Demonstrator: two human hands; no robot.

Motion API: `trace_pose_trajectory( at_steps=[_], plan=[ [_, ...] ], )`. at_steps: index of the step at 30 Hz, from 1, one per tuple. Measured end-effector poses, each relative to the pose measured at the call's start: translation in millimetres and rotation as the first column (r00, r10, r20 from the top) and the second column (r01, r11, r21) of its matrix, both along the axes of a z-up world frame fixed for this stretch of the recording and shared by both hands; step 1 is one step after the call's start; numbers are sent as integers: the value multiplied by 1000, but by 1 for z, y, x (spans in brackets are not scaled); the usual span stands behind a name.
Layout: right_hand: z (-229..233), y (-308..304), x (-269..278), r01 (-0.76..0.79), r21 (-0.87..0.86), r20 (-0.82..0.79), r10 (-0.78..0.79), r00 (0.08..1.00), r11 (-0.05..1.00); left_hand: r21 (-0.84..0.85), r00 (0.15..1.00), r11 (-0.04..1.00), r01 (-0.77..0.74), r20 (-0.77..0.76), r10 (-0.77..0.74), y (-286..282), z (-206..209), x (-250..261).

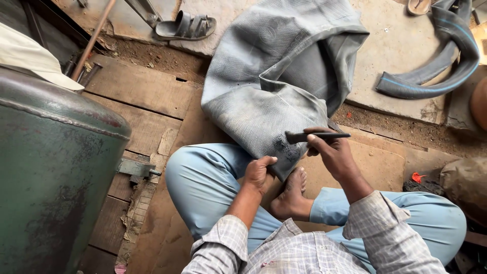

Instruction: The person sits cross-legged on the floor and uses a brush to apply dark adhesive from a small tin onto a spot on a rubber inner tube resting in their lap. They continue brushing the spot, then pick up scissors, trim a small green patch, and press the patch onto the adhesive-covered area by hand.

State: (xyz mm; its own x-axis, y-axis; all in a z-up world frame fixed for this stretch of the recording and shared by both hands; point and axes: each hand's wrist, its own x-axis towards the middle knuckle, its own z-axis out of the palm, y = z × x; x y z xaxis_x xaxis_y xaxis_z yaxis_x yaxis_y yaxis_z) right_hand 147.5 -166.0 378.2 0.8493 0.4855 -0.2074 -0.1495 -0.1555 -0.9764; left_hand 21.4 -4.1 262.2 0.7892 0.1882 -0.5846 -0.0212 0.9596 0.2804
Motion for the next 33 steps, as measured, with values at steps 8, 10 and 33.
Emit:
trace_pose_trajectory(
  at_steps=[8,10,33],
  plan=[
    [-16,5,0,-75,-22,-88,73,993,997,11,999,999,42,14,-43,7,27,-5],
    [-14,4,-2,28,77,-51,-24,998,997,23,998,999,42,39,-43,7,30,-6],
    [-24,16,2,18,45,-123,-13,992,999,-13,998,998,62,18,-62,3,11,-10]
  ],
)
